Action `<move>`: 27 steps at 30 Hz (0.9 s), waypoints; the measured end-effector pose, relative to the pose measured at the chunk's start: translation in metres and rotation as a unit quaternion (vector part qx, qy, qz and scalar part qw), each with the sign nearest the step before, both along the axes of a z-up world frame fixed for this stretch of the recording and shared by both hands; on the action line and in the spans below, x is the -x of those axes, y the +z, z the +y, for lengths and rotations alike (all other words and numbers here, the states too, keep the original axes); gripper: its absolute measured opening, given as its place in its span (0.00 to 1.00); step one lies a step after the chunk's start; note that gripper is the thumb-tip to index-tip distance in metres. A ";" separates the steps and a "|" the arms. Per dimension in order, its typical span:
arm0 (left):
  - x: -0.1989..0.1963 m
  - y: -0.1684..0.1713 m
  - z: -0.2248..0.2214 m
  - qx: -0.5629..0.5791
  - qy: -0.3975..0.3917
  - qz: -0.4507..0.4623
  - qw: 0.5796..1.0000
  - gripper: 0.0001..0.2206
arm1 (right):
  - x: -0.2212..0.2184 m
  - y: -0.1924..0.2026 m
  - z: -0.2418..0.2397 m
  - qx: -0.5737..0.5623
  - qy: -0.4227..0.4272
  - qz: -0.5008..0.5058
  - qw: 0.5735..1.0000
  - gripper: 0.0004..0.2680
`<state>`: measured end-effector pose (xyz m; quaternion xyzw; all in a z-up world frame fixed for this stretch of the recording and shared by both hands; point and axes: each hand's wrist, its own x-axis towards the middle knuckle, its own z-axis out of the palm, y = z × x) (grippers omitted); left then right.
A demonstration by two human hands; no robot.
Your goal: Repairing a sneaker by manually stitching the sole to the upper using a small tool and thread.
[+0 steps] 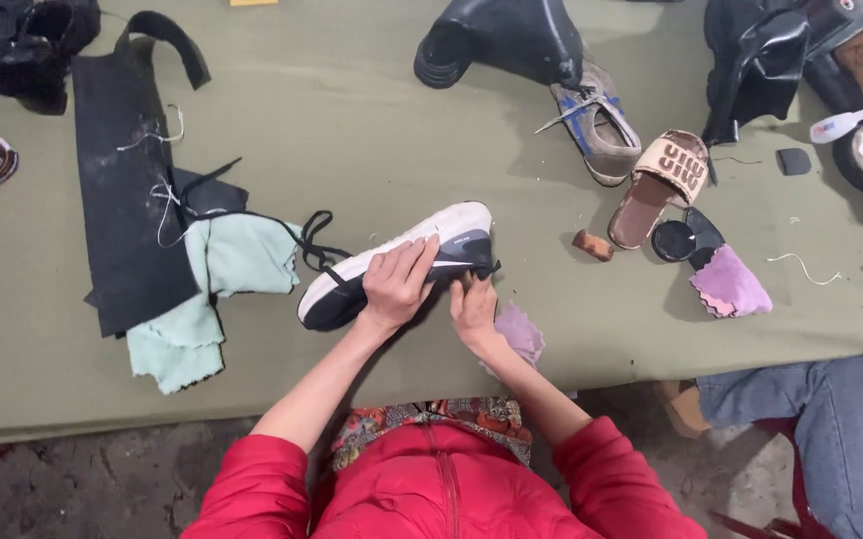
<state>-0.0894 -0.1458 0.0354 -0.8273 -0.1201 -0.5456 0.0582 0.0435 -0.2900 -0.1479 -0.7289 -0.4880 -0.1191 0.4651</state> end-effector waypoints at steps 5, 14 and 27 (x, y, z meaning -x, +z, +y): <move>0.007 -0.013 -0.008 0.016 0.003 -0.010 1.000 0.14 | 0.003 0.010 -0.002 -0.011 0.014 -0.033 0.999 0.25; 0.007 -0.002 -0.017 0.044 0.000 -0.026 0.999 0.14 | -0.001 0.026 0.005 -0.078 0.052 -0.084 0.992 0.31; 0.010 0.001 -0.022 0.104 0.011 0.000 0.995 0.18 | -0.006 0.004 0.010 -0.103 0.062 -0.060 0.991 0.33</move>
